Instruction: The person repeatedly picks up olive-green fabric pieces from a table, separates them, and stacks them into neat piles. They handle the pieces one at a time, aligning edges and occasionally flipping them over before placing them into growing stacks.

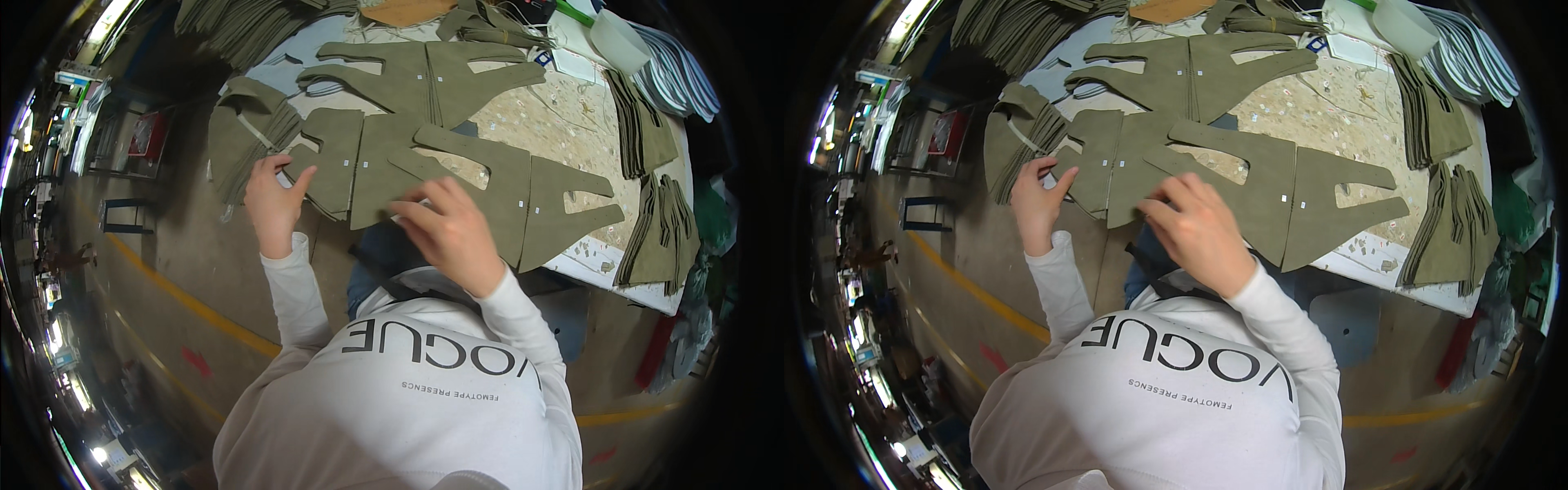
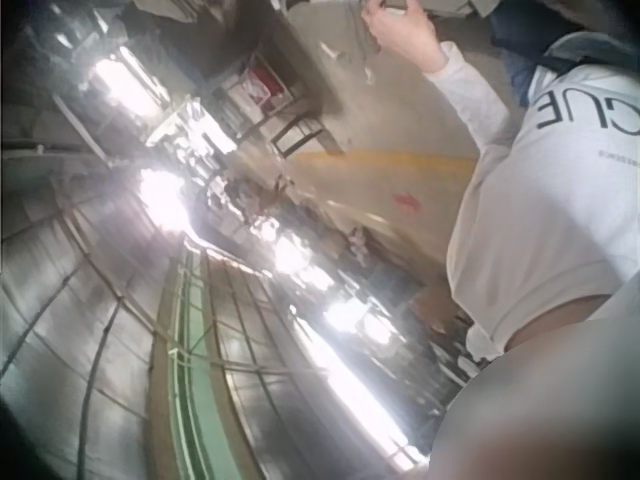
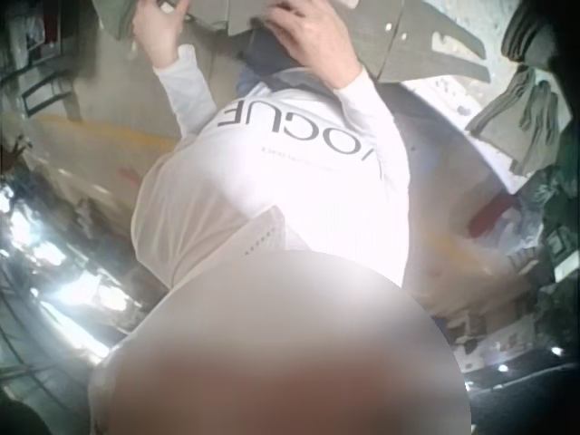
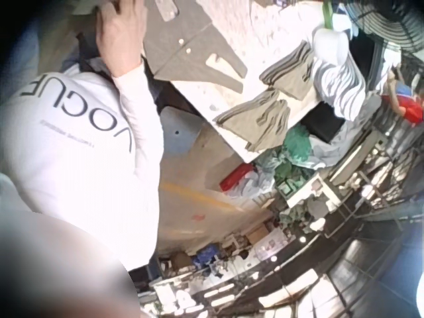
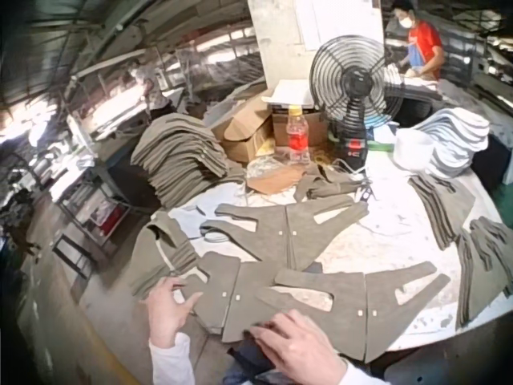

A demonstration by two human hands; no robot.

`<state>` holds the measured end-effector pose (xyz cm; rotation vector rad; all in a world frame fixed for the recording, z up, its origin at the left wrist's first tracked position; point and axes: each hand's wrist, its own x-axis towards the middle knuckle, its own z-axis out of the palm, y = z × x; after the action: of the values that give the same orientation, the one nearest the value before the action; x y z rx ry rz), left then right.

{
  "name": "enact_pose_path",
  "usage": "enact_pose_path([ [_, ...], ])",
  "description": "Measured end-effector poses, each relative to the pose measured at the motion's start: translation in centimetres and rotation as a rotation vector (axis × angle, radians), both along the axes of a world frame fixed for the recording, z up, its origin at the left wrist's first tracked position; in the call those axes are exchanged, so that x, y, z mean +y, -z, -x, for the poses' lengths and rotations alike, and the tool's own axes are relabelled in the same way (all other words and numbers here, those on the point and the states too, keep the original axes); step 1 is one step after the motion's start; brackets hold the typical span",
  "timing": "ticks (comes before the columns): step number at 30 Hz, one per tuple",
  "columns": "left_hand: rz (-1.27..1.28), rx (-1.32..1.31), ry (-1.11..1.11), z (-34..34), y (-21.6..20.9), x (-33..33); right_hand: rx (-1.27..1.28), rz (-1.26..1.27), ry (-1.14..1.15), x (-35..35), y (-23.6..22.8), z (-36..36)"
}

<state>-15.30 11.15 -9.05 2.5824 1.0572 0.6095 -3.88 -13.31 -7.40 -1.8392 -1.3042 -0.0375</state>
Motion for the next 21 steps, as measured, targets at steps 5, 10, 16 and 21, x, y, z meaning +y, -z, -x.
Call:
enact_pose_path([
  [5, -0.01, -0.101, 0.027, -0.1, 0.5, -0.3, 0.02, 0.053, -0.135, 3.2, 1.6, 0.1],
  [10, -0.012, -0.04, 0.028, 0.0, 0.4, -0.2, 0.096, 0.056, -0.156, 3.5, 1.7, -0.6],
  [16, -0.09, 0.097, 0.015, -0.1, 0.0, 0.1, 0.273, -0.214, 0.022, 0.1, -2.6, 0.7],
  [21, -0.16, 0.064, 0.007, -0.1, 0.0, -0.2, 0.365, -0.252, 0.261, -6.2, -7.3, -1.4],
])
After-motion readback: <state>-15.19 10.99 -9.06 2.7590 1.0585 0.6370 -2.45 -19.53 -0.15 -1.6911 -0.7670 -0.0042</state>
